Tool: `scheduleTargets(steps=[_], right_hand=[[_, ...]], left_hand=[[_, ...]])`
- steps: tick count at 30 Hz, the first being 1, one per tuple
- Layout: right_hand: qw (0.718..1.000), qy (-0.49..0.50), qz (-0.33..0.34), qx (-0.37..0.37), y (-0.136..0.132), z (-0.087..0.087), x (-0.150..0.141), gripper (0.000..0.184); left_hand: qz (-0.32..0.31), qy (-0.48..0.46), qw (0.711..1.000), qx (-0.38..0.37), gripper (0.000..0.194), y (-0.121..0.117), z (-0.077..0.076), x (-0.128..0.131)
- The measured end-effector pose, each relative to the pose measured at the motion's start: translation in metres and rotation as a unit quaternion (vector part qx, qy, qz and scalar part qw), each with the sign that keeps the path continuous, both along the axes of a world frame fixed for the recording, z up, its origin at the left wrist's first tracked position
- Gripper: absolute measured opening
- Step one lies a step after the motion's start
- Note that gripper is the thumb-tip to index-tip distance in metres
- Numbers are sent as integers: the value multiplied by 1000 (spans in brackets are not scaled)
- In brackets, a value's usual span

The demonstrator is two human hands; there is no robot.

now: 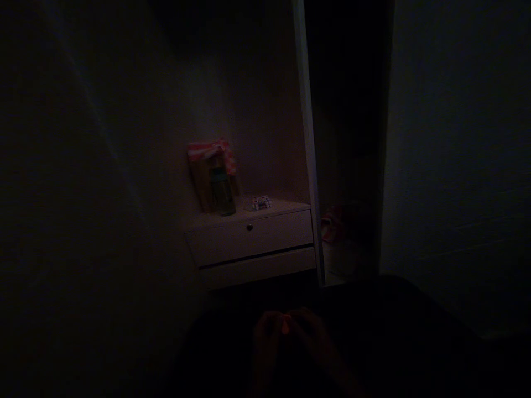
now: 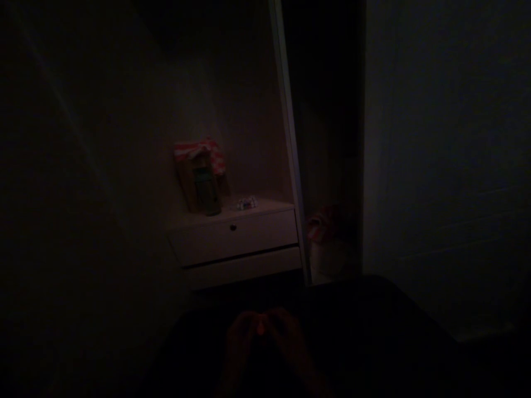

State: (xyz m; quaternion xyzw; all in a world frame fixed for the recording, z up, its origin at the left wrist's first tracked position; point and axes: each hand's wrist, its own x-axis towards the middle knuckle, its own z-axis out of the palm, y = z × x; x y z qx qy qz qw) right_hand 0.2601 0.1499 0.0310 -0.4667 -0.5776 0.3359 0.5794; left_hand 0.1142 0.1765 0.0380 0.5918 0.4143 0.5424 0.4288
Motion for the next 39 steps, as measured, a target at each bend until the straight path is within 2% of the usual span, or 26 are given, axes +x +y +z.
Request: scheduleTargets(steps=[3, 6, 9, 12, 16, 21, 27, 35, 39], right_hand=[[999, 16, -30, -16, 0, -4, 0, 47], [999, 19, -11, -25, 0, -3, 1, 41], [1000, 0, 4, 9, 1, -2, 5, 38], [999, -20, 1, 41, 4, -6, 8, 41], [1000, 8, -29, -9, 7, -11, 8, 49], [1000, -8, -14, -9, 4, -5, 8, 37], [999, -28, -26, 28, 2, -2, 7, 30], [999, -29, -16, 27, 3, 7, 10, 26], [999, -35, 5, 42, 5, 4, 13, 26]], left_hand=[[14, -20, 1000, -7, 43, 0, -1, 2], [9, -38, 999, -29, 49, -3, -1, 5], [-10, -22, 999, -46, 53, -4, 0, 6], [-10, 25, 999, -23, 47, -4, 1, 4], [-1, 45, 999, -11, 47, -4, 5, 2], [14, 23, 1000, -6, 49, -4, 7, 3], [19, 17, 1000, 8, 49, -2, -1, 2], [-3, 17, 1000, 3, 44, -4, -2, 3], [-31, 32, 999, -1, 42, -6, 0, 5]])
